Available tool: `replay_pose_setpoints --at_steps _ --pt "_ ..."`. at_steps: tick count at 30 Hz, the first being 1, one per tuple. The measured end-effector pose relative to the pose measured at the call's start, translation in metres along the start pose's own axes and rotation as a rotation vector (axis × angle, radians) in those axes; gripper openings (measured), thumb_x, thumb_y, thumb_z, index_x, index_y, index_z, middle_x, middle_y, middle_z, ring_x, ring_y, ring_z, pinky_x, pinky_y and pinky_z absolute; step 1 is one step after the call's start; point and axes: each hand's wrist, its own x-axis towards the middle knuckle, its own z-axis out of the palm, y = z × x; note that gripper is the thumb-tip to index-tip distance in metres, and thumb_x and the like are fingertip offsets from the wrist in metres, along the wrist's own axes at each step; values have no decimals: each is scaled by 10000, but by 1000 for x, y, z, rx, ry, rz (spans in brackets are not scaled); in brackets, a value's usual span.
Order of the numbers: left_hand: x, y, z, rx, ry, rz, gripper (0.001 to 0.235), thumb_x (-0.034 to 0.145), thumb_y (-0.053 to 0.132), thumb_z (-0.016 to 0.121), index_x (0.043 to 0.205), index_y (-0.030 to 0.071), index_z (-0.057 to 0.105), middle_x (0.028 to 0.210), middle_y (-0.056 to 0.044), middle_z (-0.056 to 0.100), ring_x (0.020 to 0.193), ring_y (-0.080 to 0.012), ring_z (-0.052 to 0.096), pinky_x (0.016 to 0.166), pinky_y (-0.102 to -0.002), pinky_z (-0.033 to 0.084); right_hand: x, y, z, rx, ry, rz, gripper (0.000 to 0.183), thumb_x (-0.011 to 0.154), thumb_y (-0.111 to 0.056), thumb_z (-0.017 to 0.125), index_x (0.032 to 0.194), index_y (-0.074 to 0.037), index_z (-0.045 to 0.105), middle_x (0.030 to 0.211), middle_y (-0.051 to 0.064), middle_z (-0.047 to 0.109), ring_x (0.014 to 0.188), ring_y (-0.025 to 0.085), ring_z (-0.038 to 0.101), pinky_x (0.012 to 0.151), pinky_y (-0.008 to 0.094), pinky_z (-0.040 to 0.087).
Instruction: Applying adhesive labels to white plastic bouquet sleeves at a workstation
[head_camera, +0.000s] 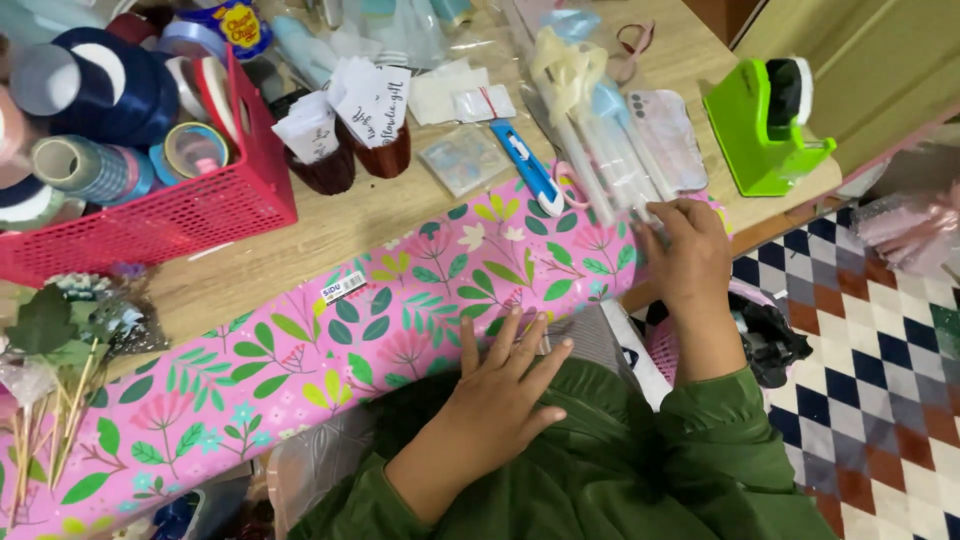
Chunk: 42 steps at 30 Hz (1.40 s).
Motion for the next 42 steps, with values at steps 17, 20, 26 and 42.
replay_pose_setpoints --at_steps 17,20,26,42 --pt "-10 -13 -9 -68 73 18 775 839 353 765 1496 56 481 1596 -274 361 1516 -486 207 1060 -852 15 14 7 21 -38 26 52 235 860 -32 833 1087 -9 779 912 84 664 758 227 606 700 346 504" --pt "-9 -14 -9 -62 64 12 770 838 360 761 1496 69 484 1599 -260 362 1518 -477 202 1058 -854 30 17 5 24 -26 25 36 284 818 -11 829 1098 -17 781 976 113 684 831 270 623 757 372 512" --pt "-2 -12 -16 -94 43 30 718 870 347 736 1480 56 496 1586 -253 379 1505 -473 237 1045 -867 47 25 15 36 -106 64 -63 203 842 -71 829 1041 -49 795 1003 111 729 865 310 630 817 398 512" --pt "12 -11 -31 -163 9 34 561 948 326 652 1441 83 536 1591 -157 404 1514 -392 244 1105 -805 48 52 23 56 -98 -24 -34 231 890 -148 778 1095 -40 791 1102 144 727 933 368 647 797 433 521"
